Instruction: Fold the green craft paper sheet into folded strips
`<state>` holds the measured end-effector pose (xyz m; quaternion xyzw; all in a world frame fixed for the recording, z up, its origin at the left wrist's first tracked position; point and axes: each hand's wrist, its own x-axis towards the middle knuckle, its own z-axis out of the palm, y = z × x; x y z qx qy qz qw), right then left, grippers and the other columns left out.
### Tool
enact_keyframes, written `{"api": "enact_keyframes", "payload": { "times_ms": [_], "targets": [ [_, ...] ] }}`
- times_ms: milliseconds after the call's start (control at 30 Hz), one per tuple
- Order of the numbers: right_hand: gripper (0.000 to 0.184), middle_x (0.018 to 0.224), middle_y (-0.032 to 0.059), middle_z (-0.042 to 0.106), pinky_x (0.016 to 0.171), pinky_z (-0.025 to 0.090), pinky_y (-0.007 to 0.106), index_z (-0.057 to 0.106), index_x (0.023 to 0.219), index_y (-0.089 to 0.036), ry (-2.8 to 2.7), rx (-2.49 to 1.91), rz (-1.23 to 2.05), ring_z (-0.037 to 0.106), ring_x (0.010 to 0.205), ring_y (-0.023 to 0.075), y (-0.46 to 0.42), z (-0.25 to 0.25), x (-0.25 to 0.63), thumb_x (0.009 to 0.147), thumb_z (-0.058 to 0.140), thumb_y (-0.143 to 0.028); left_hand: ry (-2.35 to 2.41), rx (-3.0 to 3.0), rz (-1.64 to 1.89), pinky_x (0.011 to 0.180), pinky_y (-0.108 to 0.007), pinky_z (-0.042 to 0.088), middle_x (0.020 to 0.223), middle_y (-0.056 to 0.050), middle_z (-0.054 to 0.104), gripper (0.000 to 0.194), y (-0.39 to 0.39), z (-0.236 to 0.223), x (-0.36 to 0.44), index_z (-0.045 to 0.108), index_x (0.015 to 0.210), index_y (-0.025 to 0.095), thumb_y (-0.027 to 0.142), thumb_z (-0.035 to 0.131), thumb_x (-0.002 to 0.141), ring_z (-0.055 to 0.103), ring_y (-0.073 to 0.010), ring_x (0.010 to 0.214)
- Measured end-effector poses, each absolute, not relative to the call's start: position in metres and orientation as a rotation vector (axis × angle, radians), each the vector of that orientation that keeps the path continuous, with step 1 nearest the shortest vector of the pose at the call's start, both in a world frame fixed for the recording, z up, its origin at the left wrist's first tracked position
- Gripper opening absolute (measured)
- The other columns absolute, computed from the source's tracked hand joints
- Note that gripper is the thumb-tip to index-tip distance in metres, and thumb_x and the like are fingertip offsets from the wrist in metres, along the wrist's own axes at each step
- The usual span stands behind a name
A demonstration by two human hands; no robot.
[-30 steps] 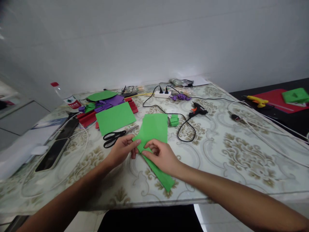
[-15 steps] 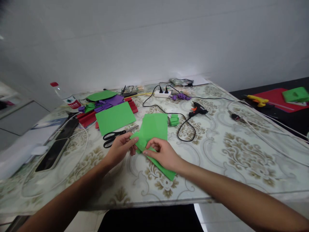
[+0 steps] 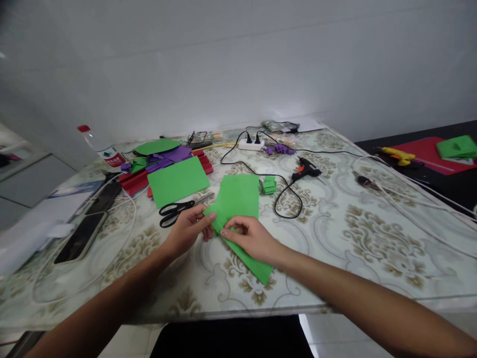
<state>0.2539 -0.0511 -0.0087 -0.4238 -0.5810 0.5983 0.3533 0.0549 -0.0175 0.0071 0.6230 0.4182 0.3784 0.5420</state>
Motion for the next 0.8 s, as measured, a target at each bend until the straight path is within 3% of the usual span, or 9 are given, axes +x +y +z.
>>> {"api": "enact_keyframes", "payload": {
  "times_ms": [67, 233, 633, 800],
  "targets": [
    [0.045, 0.058, -0.0043, 0.047, 0.049, 0.025, 0.025, 0.066, 0.08, -0.017, -1.549, -1.132, 1.496, 0.037, 0.052, 0.0104, -0.051, -0.008, 0.255, 0.08, 0.071, -0.063, 0.996, 1.483, 0.902, 0.043, -0.023, 0.047, 0.053, 0.0, 0.062, 0.041, -0.018, 0.008, 0.054, 0.057, 0.071, 0.017, 0.053, 0.073, 0.08, 0.058, -0.0131, 0.043],
    [0.049, 0.057, -0.0045, 0.046, 0.048, 0.023, 0.025, 0.065, 0.077, -0.017, -1.549, -1.151, 1.515, 0.034, 0.051, 0.0096, -0.053, -0.005, 0.254, 0.079, 0.071, -0.065, 1.032, 1.44, 1.005, 0.043, -0.021, 0.043, 0.049, 0.001, 0.06, 0.037, -0.011, 0.013, 0.047, 0.058, 0.068, 0.016, 0.048, 0.073, 0.079, 0.053, -0.0106, 0.041],
    [0.049, 0.058, -0.0039, 0.047, 0.049, 0.026, 0.025, 0.064, 0.075, -0.017, -1.536, -1.116, 1.56, 0.038, 0.053, 0.0102, -0.053, -0.004, 0.255, 0.076, 0.072, -0.065, 1.152, 1.214, 1.403, 0.038, -0.019, 0.036, 0.044, 0.005, 0.051, 0.028, 0.01, 0.022, 0.029, 0.052, 0.058, 0.018, 0.03, 0.073, 0.072, 0.046, -0.008, 0.037],
    [0.044, 0.064, -0.0013, 0.056, 0.057, 0.043, 0.027, 0.066, 0.076, -0.017, -1.467, -1.08, 1.591, 0.051, 0.059, 0.013, -0.052, 0.0, 0.257, 0.076, 0.075, -0.061, 1.175, 1.138, 1.567, 0.037, -0.019, 0.031, 0.041, 0.007, 0.045, 0.032, 0.023, 0.017, 0.019, 0.046, 0.055, 0.019, 0.026, 0.071, 0.074, 0.041, -0.0068, 0.034]
  ]
}}
